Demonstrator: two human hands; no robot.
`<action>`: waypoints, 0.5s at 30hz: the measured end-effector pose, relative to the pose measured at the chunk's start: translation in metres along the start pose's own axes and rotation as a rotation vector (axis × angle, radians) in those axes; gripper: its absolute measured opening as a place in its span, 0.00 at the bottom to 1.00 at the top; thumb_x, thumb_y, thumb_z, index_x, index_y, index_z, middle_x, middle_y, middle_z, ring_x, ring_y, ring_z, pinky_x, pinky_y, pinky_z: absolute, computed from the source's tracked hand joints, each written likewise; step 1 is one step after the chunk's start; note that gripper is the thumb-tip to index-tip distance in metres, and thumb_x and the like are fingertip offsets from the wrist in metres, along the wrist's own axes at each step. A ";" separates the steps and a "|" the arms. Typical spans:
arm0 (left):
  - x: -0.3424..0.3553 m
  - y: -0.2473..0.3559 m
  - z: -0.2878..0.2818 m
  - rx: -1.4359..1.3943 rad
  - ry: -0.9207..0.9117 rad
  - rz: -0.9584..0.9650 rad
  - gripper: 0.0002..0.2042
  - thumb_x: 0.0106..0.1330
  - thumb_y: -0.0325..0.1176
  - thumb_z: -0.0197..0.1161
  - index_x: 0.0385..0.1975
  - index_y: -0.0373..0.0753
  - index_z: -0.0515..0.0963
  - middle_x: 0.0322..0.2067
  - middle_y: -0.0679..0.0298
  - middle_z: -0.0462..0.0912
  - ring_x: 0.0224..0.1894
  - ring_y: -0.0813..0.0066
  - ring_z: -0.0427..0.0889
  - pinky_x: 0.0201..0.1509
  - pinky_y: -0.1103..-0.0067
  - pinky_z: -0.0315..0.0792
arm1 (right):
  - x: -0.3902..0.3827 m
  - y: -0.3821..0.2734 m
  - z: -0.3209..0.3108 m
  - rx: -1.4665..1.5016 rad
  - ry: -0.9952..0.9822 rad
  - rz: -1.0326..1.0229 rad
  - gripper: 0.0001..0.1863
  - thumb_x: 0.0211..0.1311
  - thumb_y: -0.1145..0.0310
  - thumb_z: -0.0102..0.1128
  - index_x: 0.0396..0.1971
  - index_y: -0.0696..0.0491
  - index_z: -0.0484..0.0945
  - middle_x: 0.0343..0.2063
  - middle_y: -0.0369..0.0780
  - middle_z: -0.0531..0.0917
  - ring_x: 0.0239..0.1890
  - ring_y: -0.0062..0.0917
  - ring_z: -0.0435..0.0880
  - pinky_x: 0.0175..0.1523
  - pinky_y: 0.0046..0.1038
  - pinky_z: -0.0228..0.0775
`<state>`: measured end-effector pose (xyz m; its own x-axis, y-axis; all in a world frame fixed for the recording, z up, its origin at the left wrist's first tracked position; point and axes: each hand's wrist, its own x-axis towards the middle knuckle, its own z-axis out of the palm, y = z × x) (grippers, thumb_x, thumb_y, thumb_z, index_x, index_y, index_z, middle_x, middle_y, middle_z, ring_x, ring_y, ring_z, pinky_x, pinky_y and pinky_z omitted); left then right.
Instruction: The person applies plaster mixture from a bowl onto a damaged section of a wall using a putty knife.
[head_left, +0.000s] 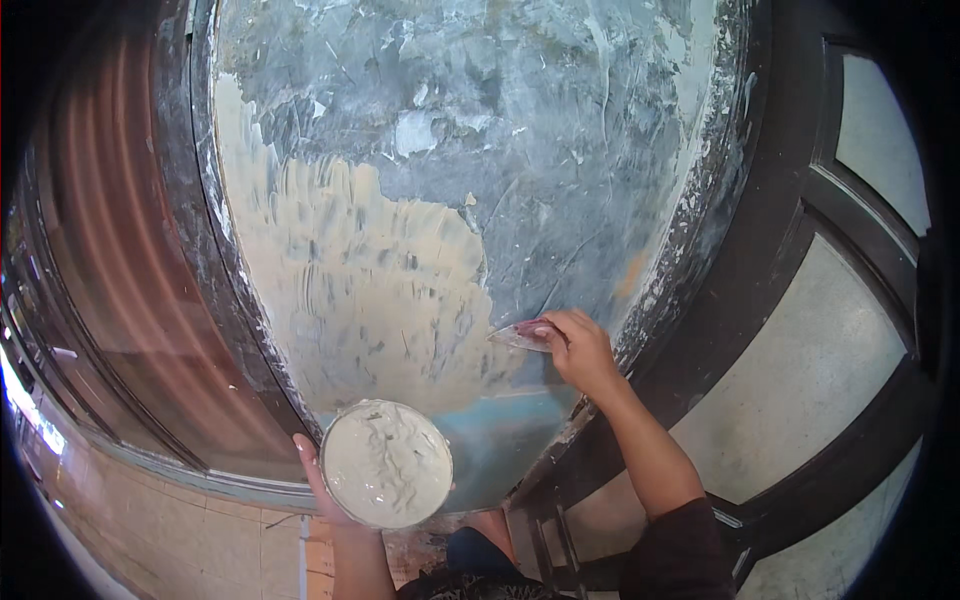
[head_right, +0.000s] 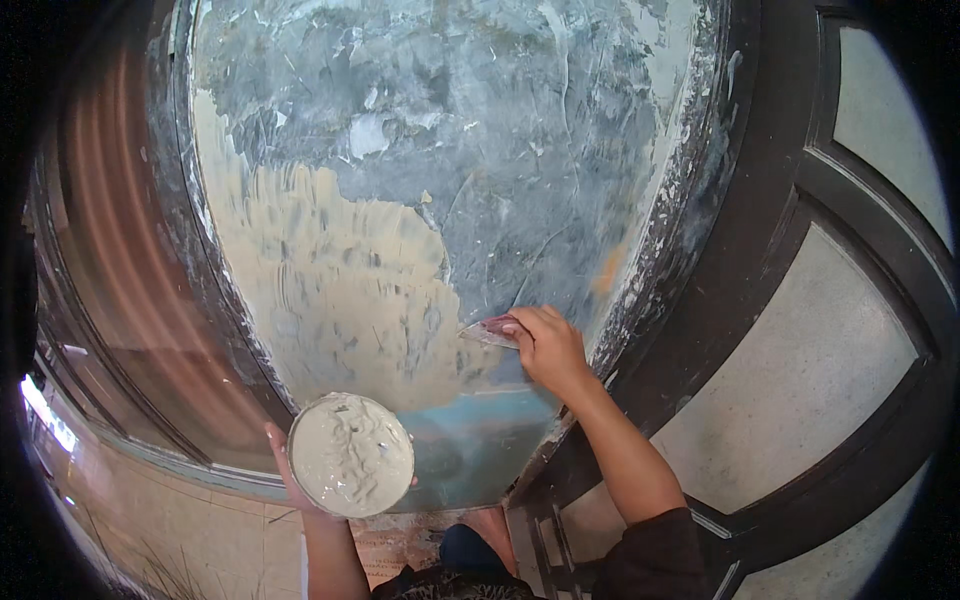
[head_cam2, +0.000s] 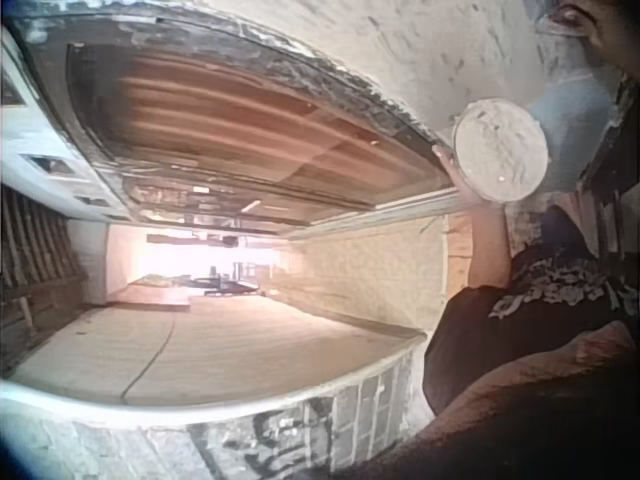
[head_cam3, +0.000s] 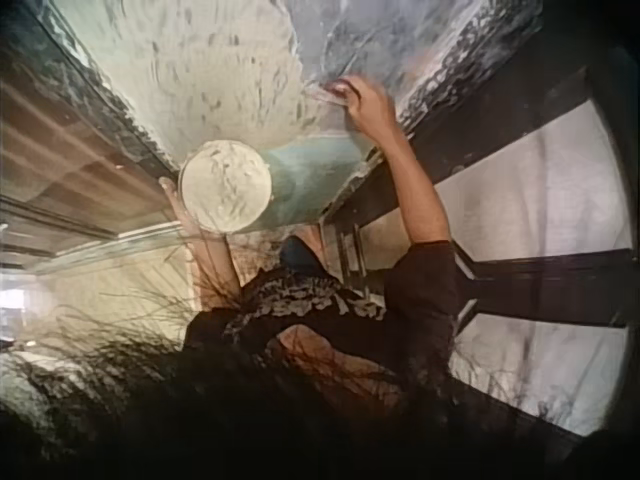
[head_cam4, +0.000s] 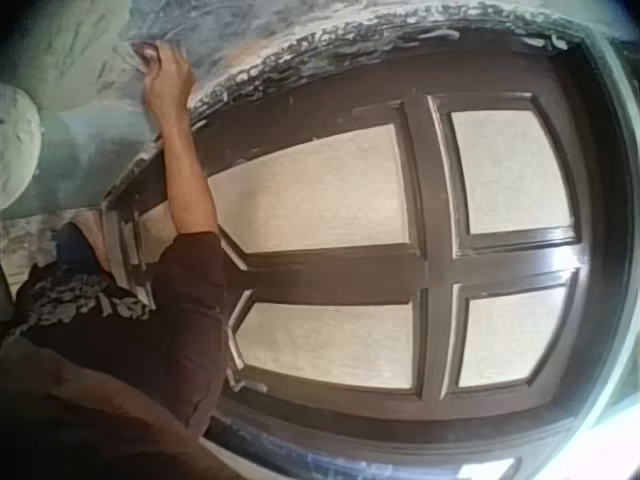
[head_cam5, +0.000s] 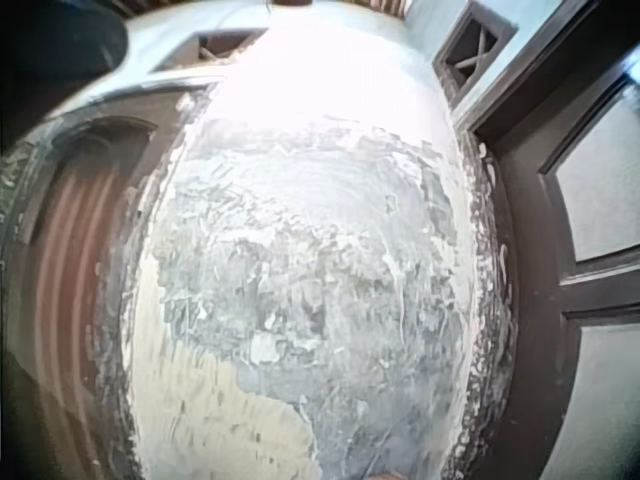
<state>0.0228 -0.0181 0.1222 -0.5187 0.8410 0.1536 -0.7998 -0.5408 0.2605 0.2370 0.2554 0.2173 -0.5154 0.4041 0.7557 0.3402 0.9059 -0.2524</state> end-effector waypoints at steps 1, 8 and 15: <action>0.002 0.001 -0.010 0.095 -0.005 -0.026 0.46 0.71 0.75 0.40 0.71 0.38 0.67 0.68 0.50 0.72 0.65 0.42 0.75 0.61 0.38 0.67 | 0.002 -0.001 -0.002 0.005 0.038 -0.002 0.08 0.64 0.77 0.66 0.42 0.59 0.84 0.37 0.47 0.87 0.40 0.44 0.85 0.46 0.38 0.77; 0.005 0.001 -0.021 0.188 -0.028 -0.073 0.47 0.67 0.79 0.42 0.73 0.44 0.66 0.71 0.50 0.69 0.65 0.32 0.73 0.52 0.17 0.61 | -0.002 -0.008 -0.006 0.026 0.045 -0.023 0.09 0.64 0.74 0.66 0.43 0.55 0.84 0.37 0.44 0.88 0.40 0.44 0.85 0.45 0.40 0.78; 0.011 -0.001 -0.016 0.029 0.047 -0.065 0.48 0.68 0.78 0.43 0.72 0.40 0.66 0.69 0.49 0.71 0.63 0.34 0.76 0.54 0.23 0.68 | 0.008 0.000 -0.003 0.014 0.118 -0.020 0.08 0.64 0.73 0.66 0.42 0.55 0.84 0.38 0.43 0.88 0.40 0.44 0.85 0.45 0.40 0.78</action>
<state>0.0131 -0.0084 0.1088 -0.4804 0.8724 0.0903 -0.8234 -0.4841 0.2961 0.2355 0.2585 0.2248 -0.4259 0.3689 0.8261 0.3192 0.9156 -0.2443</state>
